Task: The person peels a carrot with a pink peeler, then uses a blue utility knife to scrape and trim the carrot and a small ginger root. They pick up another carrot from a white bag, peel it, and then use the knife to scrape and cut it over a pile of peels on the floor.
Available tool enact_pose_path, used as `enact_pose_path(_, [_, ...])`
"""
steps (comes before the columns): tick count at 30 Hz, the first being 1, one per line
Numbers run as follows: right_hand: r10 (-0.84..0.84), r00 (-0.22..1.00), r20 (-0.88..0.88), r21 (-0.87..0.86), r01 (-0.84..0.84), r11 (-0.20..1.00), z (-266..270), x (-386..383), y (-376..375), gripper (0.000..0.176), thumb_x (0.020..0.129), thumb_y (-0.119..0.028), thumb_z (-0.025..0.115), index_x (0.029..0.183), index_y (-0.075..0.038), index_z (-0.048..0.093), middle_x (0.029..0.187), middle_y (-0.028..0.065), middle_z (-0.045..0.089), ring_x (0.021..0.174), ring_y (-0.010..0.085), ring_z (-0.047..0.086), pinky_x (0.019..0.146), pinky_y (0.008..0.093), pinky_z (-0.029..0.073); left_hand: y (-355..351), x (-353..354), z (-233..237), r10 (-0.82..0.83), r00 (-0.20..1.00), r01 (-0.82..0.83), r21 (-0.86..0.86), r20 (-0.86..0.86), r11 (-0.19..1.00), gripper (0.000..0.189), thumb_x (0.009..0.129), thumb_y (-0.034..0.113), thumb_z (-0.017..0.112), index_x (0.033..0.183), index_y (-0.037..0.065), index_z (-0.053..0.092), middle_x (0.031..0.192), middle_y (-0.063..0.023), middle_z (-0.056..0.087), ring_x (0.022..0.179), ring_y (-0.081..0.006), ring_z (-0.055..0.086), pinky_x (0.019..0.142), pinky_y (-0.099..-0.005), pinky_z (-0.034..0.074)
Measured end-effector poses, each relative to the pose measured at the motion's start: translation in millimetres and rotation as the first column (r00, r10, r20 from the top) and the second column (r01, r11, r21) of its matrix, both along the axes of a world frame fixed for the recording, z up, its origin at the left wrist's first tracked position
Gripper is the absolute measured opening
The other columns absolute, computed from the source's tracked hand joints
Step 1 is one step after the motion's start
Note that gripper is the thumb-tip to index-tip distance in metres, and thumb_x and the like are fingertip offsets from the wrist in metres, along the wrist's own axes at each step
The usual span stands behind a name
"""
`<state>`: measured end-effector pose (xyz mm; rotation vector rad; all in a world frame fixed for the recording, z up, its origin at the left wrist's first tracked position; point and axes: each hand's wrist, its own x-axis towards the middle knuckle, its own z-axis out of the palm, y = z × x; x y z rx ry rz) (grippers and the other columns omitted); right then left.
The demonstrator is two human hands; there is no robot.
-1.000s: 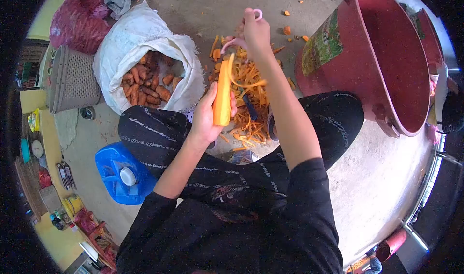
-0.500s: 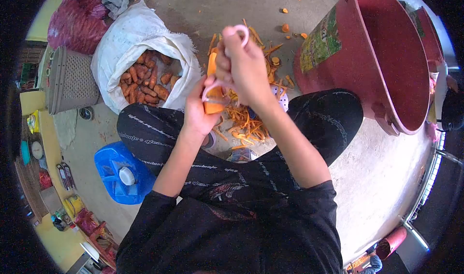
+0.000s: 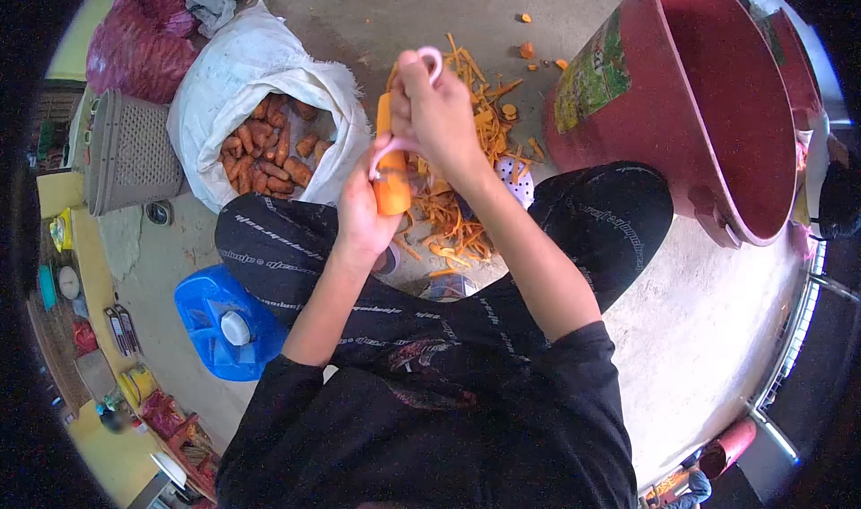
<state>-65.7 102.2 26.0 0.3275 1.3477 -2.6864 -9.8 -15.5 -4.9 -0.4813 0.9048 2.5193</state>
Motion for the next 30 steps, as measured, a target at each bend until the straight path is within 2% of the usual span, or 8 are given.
enact_pose_path(2, [-0.086,0.996,-0.001,0.019,0.086,0.996,1.1,-23.9,5.5,0.029,0.092,-0.031,0.05,0.079,-0.005,0.046,0.058,-0.0017,0.04,0.043,0.0067,0.039,0.039,0.0261,0.045,-1.3,6.5,-8.6,-0.041,0.999,0.04,0.115,0.012,0.993,0.023,0.097,0.027,0.041,0.105,0.009,0.053,0.085,-0.0046,0.056,0.077,-0.0162,0.053,0.065,-0.0318,0.045])
enact_pose_path(8, [-0.187,0.976,-0.11,0.281,0.211,0.936,-33.8,-92.4,18.9,0.031,0.092,-0.031,0.049,0.08,-0.003,0.048,0.058,-0.0002,0.044,0.045,0.0094,0.042,0.044,0.0286,0.048,0.5,5.4,-4.6,-0.131,0.991,0.134,0.122,-0.03,0.984,0.037,0.097,0.031,0.039,0.122,0.004,0.047,0.087,-0.005,0.052,0.075,-0.0147,0.051,0.06,-0.0294,0.043])
enact_pose_path(11, [-0.122,0.988,-0.092,0.751,0.149,0.643,-43.4,-105.9,35.7,0.034,0.095,-0.031,0.044,0.082,0.0,0.05,0.061,0.0065,0.054,0.049,0.0129,0.052,0.044,0.0299,0.047,0.6,7.4,10.6,-0.185,0.982,0.188,0.076,-0.049,0.979,0.041,0.097,0.034,0.039,0.124,0.003,0.045,0.086,-0.0044,0.05,0.076,-0.014,0.051,0.06,-0.0291,0.044])
enact_pose_path(14, [-0.152,0.921,-0.358,0.847,0.389,0.361,-72.6,-112.5,44.8,0.033,0.094,-0.032,0.045,0.081,-0.002,0.048,0.057,0.0034,0.049,0.043,0.0116,0.047,0.044,0.0296,0.047,1.5,2.6,-1.3,-0.093,0.993,0.088,-0.065,-0.073,0.994,0.043,0.095,0.036,0.045,0.123,0.003,0.047,0.084,-0.0051,0.053,0.073,-0.0134,0.054,0.061,-0.0301,0.048])
enact_pose_path(17, [-0.247,0.946,-0.208,0.25,0.295,0.922,-13.4,-65.3,33.4,0.033,0.093,-0.036,0.048,0.08,-0.005,0.045,0.056,0.0006,0.043,0.04,0.0091,0.04,0.045,0.0291,0.047,-3.2,-1.2,-4.5,-0.053,0.999,0.053,0.002,0.003,0.999,0.037,0.095,0.034,0.045,0.118,0.004,0.049,0.085,-0.0047,0.053,0.076,-0.0149,0.054,0.064,-0.0315,0.048])
enact_pose_path(23, [-0.002,0.999,0.036,-0.072,0.005,0.997,35.7,19.5,7.8,0.032,0.093,-0.037,0.049,0.082,-0.007,0.043,0.055,-0.0022,0.036,0.038,0.0055,0.031,0.032,0.022,0.023,-3.0,-5.6,2.9,-0.027,0.998,0.02,0.118,0.055,0.993,0.022,0.096,0.028,0.042,0.098,0.01,0.054,0.081,-0.0004,0.055,0.076,-0.0149,0.056,0.071,-0.0335,0.048])
enact_pose_path(28, [0.058,0.997,0.046,-0.048,-0.055,0.997,31.9,33.2,-3.1,0.029,0.094,-0.033,0.05,0.083,-0.007,0.045,0.057,-0.0016,0.039,0.041,0.0059,0.034,0.037,0.0222,0.027,-3.8,-3.5,-7.0,-0.065,0.997,0.078,0.372,-0.048,0.925,0.022,0.097,0.027,0.038,0.088,0.013,0.052,0.077,0.0023,0.054,0.078,-0.0136,0.057,0.074,-0.034,0.047])
enact_pose_path(30, [0.04,0.999,0.034,-0.02,-0.039,0.999,28.0,32.3,-3.3,0.028,0.094,-0.032,0.05,0.083,-0.007,0.045,0.057,-0.0016,0.039,0.041,0.0058,0.034,0.038,0.0221,0.027,1.8,-2.6,6.5,-0.022,0.999,0.014,0.167,0.046,0.986,0.022,0.097,0.027,0.038,0.09,0.013,0.053,0.078,0.0021,0.054,0.078,-0.0134,0.057,0.074,-0.0335,0.047])
